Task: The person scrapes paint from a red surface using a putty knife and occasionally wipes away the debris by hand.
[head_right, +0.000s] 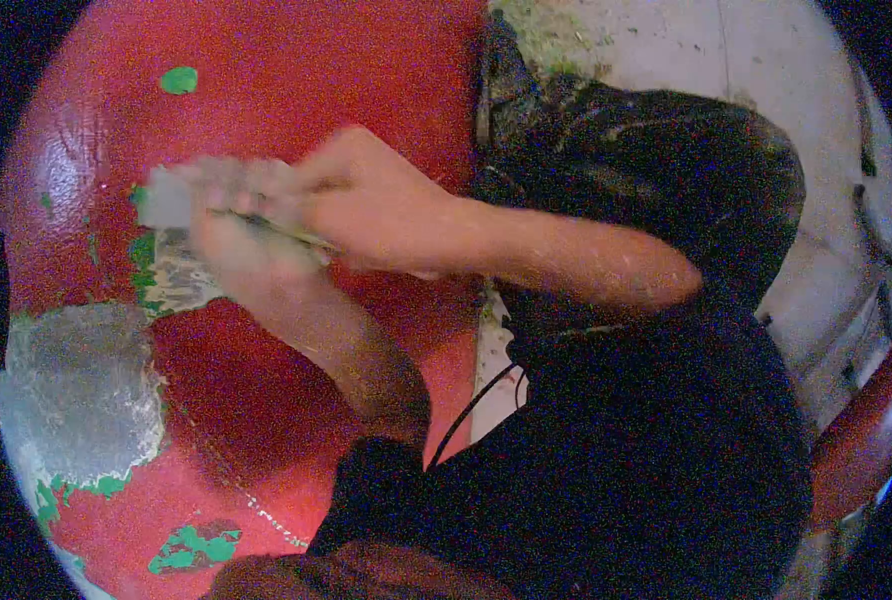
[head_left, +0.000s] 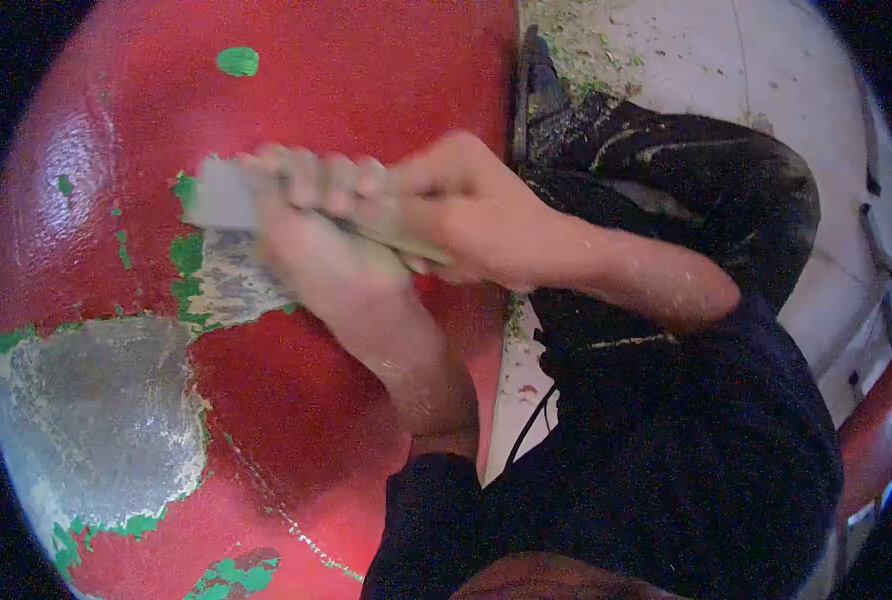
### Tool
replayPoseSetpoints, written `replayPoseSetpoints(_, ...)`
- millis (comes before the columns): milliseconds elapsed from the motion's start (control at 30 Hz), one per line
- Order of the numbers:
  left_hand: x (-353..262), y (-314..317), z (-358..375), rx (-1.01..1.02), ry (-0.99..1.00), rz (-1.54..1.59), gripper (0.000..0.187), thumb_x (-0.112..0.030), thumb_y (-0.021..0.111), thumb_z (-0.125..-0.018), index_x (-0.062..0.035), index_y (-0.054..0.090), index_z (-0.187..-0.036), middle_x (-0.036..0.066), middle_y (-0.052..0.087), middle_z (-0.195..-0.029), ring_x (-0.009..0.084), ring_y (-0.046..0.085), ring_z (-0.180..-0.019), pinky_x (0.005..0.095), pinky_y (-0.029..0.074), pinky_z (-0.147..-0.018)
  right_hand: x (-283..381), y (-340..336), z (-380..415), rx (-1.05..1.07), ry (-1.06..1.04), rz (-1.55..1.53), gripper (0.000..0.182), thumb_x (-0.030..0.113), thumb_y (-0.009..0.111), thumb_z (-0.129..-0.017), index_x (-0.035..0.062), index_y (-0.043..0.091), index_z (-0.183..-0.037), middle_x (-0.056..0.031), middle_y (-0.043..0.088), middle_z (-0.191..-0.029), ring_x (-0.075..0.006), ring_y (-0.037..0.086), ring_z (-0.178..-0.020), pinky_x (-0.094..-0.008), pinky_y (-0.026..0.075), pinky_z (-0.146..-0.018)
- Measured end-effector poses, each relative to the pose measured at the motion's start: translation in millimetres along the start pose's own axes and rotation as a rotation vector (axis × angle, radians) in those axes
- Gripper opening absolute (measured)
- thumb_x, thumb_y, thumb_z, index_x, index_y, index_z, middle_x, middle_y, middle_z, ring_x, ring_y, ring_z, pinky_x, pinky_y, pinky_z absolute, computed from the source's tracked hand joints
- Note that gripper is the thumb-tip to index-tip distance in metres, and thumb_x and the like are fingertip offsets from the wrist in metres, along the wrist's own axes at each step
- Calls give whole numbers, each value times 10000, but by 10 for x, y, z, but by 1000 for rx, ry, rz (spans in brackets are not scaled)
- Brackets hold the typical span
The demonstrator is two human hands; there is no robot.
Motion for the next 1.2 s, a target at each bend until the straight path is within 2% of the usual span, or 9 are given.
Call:
replayPoseSetpoints(33, -75, 48, -112, 82, -20, 35, 260, -343, 417, -955, -161, 455, -773, -58, 340, -539, 79, 335, -438, 259, 357, -461, -14, 24, -25, -17, 2, -49, 391, 260, 546, -879, 61, 523, -543, 32, 422, -489, -60, 343, -403, -246, 257, -364)
replayPoseSetpoints(67, -148, 126, -165, -52, 37, -168, 253, -336, 416, -955, -161, 454, -776, -53, 344, -544, 83, 330, -433, 260, 350, -451, -10, 57, -49, -25, 1, -93, 388, 260, 548, -878, 66, 516, -543, 32, 421, -488, -60, 342, -402, -249, 257, -364)
replayPoseSetpoints(333, 42, 47, 16, -73, -13, 56, 220, -308, 437, -949, -175, 457, -775, -63, 332, -565, 71, 300, -439, 278, 350, -444, 1, -15, 65, 43, 199, -133, 348, 283, 537, -903, 63, 547, -633, 16, 447, -522, -37, 347, -394, -219, 219, -347)
replayPoseSetpoints(600, 22, 23, -118, 41, 33, -68, 254, -315, 428, -951, -164, 436, -747, -71, 318, -565, 68, 302, -453, 258, 339, -453, -20, 27, -35, -50, 55, -35, 340, 304, 541, -888, 63, 577, -650, 9, 463, -523, -56, 373, -393, -222, 256, -340)
replayPoseSetpoints(833, 170, -102, 176, -218, 33, -47, 278, -368, 423, -950, -164, 431, -761, -60, 315, -567, 76, 254, -420, 257, 289, -396, -179, -10, 121, 26, 264, -87, 327, 280, 546, -893, 59, 583, -656, -3, 478, -503, -56, 398, -358, -213, 264, -316)
replayPoseSetpoints(933, -28, 82, -77, -170, 19, -200, 281, -360, 421, -952, -155, 439, -760, -54, 316, -562, 76, 272, -426, 251, 300, -405, -16, 85, -56, -57, 87, -167, 327, 276, 546, -892, 59, 585, -652, -2, 485, -500, -55, 413, -361, -208, 272, -316)
replayPoseSetpoints(1000, -33, 33, -48, -39, -37, -88, 271, -336, 408, -959, -150, 451, -767, -47, 320, -564, 81, 279, -429, 265, 334, -429, -42, 58, 84, -23, 156, -108, 319, 280, 550, -891, 59, 588, -664, 1, 483, -508, -55, 408, -365, -209, 268, -320)
replayPoseSetpoints(1067, 97, -25, 217, -163, -15, -59, 262, -324, 398, -962, -149, 458, -776, -47, 329, -568, 86, 282, -428, 277, 346, -436, -156, -7, 242, 41, 261, -115, 301, 282, 554, -887, 60, 592, -689, 4, 476, -523, -54, 398, -378, -209, 263, -332)
replayPoseSetpoints(1200, 14, -91, 5, -81, -25, -57, 276, -336, 379, -968, -149, 464, -784, -43, 343, -570, 92, 302, -438, 306, 368, -466, -70, 67, 69, -23, 156, -155, 291, 258, 540, -894, 53, 587, -693, 13, 470, -535, -46, 372, -392, -219, 235, -341)
Point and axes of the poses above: each hand's wrist, its own z-axis away from the middle knuckle, its own y-axis out of the palm, x = y × z, the point moved 2 cm from there along -z, towards the middle knuckle
